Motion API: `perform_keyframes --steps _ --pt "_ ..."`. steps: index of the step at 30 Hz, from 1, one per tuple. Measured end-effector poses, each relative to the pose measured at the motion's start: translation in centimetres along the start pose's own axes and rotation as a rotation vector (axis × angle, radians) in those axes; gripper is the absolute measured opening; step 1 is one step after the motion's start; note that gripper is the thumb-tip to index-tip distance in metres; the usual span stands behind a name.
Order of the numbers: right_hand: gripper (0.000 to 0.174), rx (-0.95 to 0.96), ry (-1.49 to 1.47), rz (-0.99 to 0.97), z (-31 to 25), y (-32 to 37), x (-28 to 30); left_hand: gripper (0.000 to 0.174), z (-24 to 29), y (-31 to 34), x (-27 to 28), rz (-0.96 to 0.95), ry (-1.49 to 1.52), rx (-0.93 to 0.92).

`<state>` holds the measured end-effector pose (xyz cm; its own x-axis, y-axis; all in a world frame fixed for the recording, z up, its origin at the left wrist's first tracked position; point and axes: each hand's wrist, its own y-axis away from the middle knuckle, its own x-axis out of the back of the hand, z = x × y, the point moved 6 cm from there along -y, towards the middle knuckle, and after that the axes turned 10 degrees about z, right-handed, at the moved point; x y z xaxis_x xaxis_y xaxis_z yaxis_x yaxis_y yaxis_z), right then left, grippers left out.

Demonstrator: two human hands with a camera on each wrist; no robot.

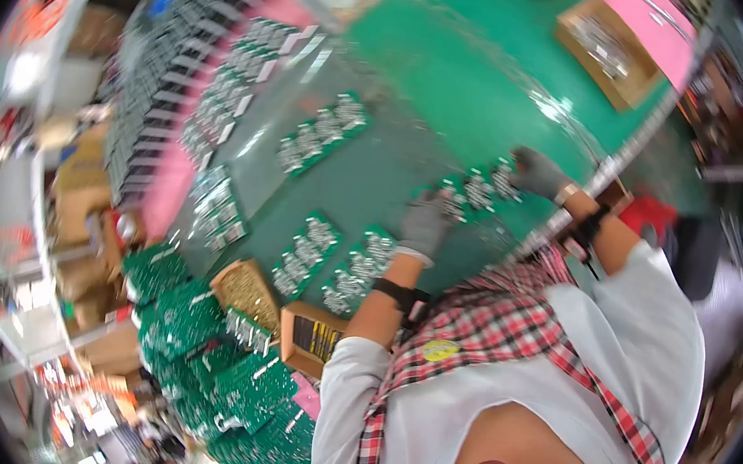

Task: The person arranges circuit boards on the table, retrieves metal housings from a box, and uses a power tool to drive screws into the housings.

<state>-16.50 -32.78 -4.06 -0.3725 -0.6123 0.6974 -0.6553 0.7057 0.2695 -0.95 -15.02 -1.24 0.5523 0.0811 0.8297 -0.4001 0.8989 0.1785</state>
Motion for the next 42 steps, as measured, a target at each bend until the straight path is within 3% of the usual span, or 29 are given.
perform_keyframes --steps 2,3,5,6,7,9,14,16,17,18,19,20,21,23,28,30,32,34,37,40,42 --pt "0.052 0.051 -0.049 0.02 2.5 -1.0 -1.7 0.024 0.0 -0.1 0.3 0.144 -0.031 -0.067" --pt "0.051 0.155 -0.152 0.004 3.0 -1.6 -2.4 0.019 -0.2 -0.2 -0.2 0.118 -0.101 -0.035" --pt "0.041 0.036 -0.587 -0.107 2.4 -1.3 -2.8 0.014 -0.3 -1.2 -0.8 0.005 -0.209 0.133" --pt "0.036 0.059 -0.616 -0.114 3.7 -1.6 -3.0 0.014 0.5 -0.9 0.0 0.274 -0.144 0.026" --pt "0.036 0.092 -0.611 -0.129 6.6 -3.0 -4.1 0.017 -0.6 -1.8 -2.2 0.334 -0.18 0.04" --pt "0.035 0.027 -0.366 -0.191 2.8 -2.2 -2.0 0.019 0.8 -1.8 -0.5 0.237 -0.349 0.151" --pt "0.039 -0.066 -0.516 -0.176 3.4 -1.9 -2.1 0.021 -0.9 -1.3 -0.9 0.221 -0.026 0.087" --pt "0.038 -0.027 -0.59 -0.18 3.7 -2.1 -2.5 0.022 -1.8 -1.1 -1.6 0.362 0.053 -0.059" --pt "0.036 -0.035 -0.613 -0.163 3.2 -1.8 -2.4 0.022 -1.3 -0.6 0.2 0.239 0.071 0.011" --pt "0.037 -0.042 -0.554 -0.148 2.1 -1.4 -1.9 0.019 -1.5 0.3 0.4 0.625 0.032 -0.279" --pt "0.033 -0.038 -0.54 -0.185 2.0 -1.4 -1.9 0.017 -1.4 0.6 3.8 0.244 0.479 0.329" --pt "0.037 -0.086 -0.561 -0.123 -0.1 -0.4 -0.9 0.015 -3.0 0.6 2.7 0.313 0.529 0.391" --pt "0.044 -0.106 -0.544 -0.072 -0.1 -0.3 -0.7 0.012 -4.4 0.8 0.9 0.307 1.034 0.55" --pt "0.056 -0.145 -0.35 -0.032 0.1 -0.2 -0.3 0.013 -5.8 0.6 1.1 0.379 1.21 0.626" --pt "0.057 -0.207 -0.163 -0.04 -1.8 0.5 1.0 0.012 -4.0 0.3 4.9 0.422 1.048 0.71" --pt "0.059 -0.232 -0.123 -0.042 -2.7 1.0 1.4 0.016 -3.7 -1.4 3.3 0.308 0.945 0.551" --pt "0.061 -0.262 -0.113 -0.093 -3.5 1.3 1.6 0.021 -2.6 -2.5 2.5 0.229 0.646 0.43" --pt "0.059 -0.222 -0.08 -0.064 -3.1 1.0 0.7 0.026 1.9 -3.2 4.7 0.18 0.155 0.321" --pt "0.059 -0.211 -0.08 -0.054 -3.1 1.0 0.6 0.036 3.3 -4.5 2.9 0.24 -0.193 0.044" --pt "0.059 -0.207 -0.104 -0.051 -3.1 1.2 0.5 0.053 4.5 -4.9 1.4 -0.219 -0.311 0.113" --pt "0.06 -0.201 -0.085 -0.046 -2.9 1.2 0.5 0.055 4.9 -5.0 0.5 -0.281 -0.374 0.124"
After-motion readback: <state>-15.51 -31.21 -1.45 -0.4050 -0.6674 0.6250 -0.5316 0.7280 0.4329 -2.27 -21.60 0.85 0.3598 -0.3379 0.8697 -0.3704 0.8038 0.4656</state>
